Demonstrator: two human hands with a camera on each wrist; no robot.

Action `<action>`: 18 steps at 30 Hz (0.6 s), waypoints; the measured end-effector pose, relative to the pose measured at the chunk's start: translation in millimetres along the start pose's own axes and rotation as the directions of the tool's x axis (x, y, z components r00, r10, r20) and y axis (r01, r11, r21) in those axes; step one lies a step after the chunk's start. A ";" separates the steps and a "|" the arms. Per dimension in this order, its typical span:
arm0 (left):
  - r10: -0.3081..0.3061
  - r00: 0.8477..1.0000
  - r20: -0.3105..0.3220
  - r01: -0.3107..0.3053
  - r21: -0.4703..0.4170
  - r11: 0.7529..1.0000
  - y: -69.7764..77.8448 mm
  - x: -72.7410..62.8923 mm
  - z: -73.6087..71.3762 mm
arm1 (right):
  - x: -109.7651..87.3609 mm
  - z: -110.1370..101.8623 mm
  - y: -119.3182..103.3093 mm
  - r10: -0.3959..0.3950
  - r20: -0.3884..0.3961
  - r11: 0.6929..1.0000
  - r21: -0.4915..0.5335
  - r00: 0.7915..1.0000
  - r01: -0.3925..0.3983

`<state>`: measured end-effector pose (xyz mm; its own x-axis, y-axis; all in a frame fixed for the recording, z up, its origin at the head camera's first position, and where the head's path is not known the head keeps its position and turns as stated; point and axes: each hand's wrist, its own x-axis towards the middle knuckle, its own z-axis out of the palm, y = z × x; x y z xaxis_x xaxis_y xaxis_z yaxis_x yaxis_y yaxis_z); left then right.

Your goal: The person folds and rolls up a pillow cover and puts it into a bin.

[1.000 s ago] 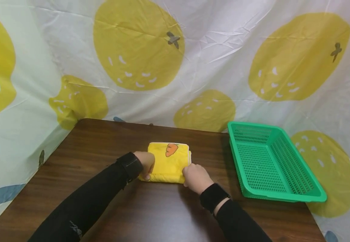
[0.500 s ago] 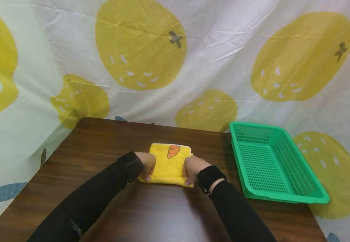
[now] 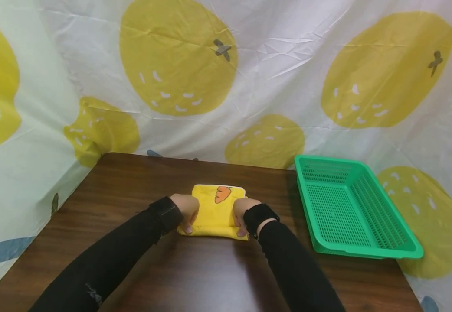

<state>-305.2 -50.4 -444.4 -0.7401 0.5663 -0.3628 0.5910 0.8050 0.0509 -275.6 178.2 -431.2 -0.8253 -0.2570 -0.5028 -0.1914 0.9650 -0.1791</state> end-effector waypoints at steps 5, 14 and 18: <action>0.102 0.970 -0.219 -0.075 0.131 0.989 -1.1 3.1 21.4 | 11.9 5.4 8.5 0.027 0.030 1.000 -0.006 0.999 -0.026; 0.138 0.884 -0.447 0.017 0.327 0.945 51.6 -51.0 47.6 | -2.6 1.8 1.1 0.006 -0.022 0.999 -0.047 1.000 -0.007; 0.044 0.861 -0.506 0.085 0.230 0.970 54.6 -59.9 56.9 | -3.9 0.3 -0.7 0.007 -0.006 0.999 -0.047 1.000 -0.007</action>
<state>-210.4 -50.4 -472.9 -0.7738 0.6127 0.1609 0.5835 0.7883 -0.1953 -272.1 178.5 -429.3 -0.8297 -0.2501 -0.4990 -0.2105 0.9682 -0.1351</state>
